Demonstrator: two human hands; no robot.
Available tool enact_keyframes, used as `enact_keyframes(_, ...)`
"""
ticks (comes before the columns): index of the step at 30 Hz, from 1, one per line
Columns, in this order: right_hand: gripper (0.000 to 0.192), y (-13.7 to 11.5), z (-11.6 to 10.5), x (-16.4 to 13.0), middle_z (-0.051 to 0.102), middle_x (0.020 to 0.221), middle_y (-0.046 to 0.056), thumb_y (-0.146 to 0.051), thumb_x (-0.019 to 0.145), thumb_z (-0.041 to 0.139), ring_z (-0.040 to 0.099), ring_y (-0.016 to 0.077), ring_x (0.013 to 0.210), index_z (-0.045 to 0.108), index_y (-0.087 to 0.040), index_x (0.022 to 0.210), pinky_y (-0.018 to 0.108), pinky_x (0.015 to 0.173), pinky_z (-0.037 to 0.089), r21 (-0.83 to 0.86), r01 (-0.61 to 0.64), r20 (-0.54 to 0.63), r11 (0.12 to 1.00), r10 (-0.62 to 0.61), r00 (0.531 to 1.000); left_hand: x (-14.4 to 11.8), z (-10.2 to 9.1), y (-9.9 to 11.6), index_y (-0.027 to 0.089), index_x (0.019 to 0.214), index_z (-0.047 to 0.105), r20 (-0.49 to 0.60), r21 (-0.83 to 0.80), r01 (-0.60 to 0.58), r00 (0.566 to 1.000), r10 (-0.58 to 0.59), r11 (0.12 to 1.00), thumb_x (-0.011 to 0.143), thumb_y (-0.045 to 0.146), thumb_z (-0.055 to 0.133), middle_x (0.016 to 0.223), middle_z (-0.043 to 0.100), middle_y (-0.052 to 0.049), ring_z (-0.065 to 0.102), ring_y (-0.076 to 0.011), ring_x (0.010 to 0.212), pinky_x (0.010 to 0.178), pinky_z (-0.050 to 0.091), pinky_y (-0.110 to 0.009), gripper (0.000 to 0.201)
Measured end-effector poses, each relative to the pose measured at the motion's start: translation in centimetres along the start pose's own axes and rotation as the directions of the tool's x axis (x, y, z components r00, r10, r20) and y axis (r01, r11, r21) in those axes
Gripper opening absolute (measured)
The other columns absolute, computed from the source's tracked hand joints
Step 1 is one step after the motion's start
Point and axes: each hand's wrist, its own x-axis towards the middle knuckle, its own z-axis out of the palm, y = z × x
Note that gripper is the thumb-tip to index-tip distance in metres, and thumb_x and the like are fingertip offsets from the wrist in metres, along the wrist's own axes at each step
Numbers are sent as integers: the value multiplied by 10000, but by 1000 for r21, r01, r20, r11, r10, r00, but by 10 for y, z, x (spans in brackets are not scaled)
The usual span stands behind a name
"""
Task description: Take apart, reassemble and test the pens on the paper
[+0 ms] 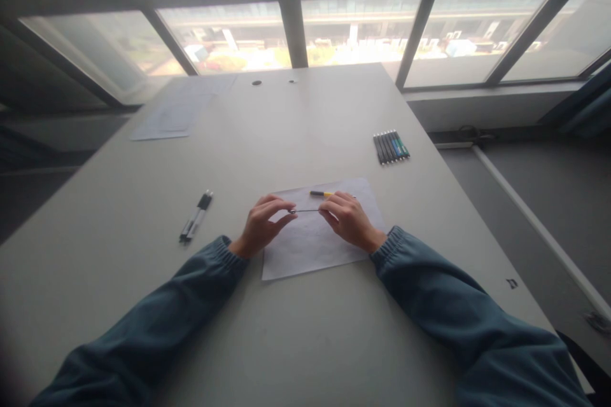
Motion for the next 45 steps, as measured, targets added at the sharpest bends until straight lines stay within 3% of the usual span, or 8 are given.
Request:
enact_keyframes(16,158,-6,-3,3,690,846,63,-215,996,544,600,203,834,667,-213,897,351,770,474,24,56,45,998,-57,997,0,0,1,221,991,712,73,3,-89,993,89,996,864,270,755,848,753,-18,651,-167,801,797,502,-336,143)
enact_keyframes(32,119,-7,-2,3,679,839,59,-199,976,567,592,205,827,668,-217,915,350,760,492,80,96,62,992,-101,993,1,0,5,214,893,691,147,16,-76,987,72,997,901,223,670,820,733,-17,643,-157,797,806,506,-332,24)
enact_keyframes(36,187,-2,-2,0,702,967,86,-203,994,517,609,235,920,672,-216,1098,395,835,506,69,-46,-81,997,52,995,3,-2,7,208,875,690,96,-11,-59,994,60,998,893,225,672,781,720,-15,637,-152,760,795,519,-328,30)
enact_keyframes(39,260,6,-1,-1,688,985,100,-186,1002,464,593,259,950,671,-211,1157,430,870,494,18,-203,-206,979,202,957,4,-2,7,205,868,690,58,-32,-37,998,39,999,886,218,682,774,714,-16,634,-153,761,793,525,-329,23)
enact_keyframes(41,277,11,1,-2,678,1015,113,-181,990,470,576,278,980,677,-203,1172,456,895,478,-51,-264,-210,963,248,946,4,-2,7,204,864,692,48,-41,-19,999,21,999,884,218,685,775,711,-19,632,-154,764,793,527,-331,25)
enact_keyframes(45,247,17,4,-3,663,1099,128,-201,948,567,543,307,1040,691,-198,1161,480,891,444,-201,-315,-90,928,303,949,2,-2,5,204,856,700,42,-59,2,999,0,998,878,226,696,777,709,-21,633,-153,762,783,529,-326,31)
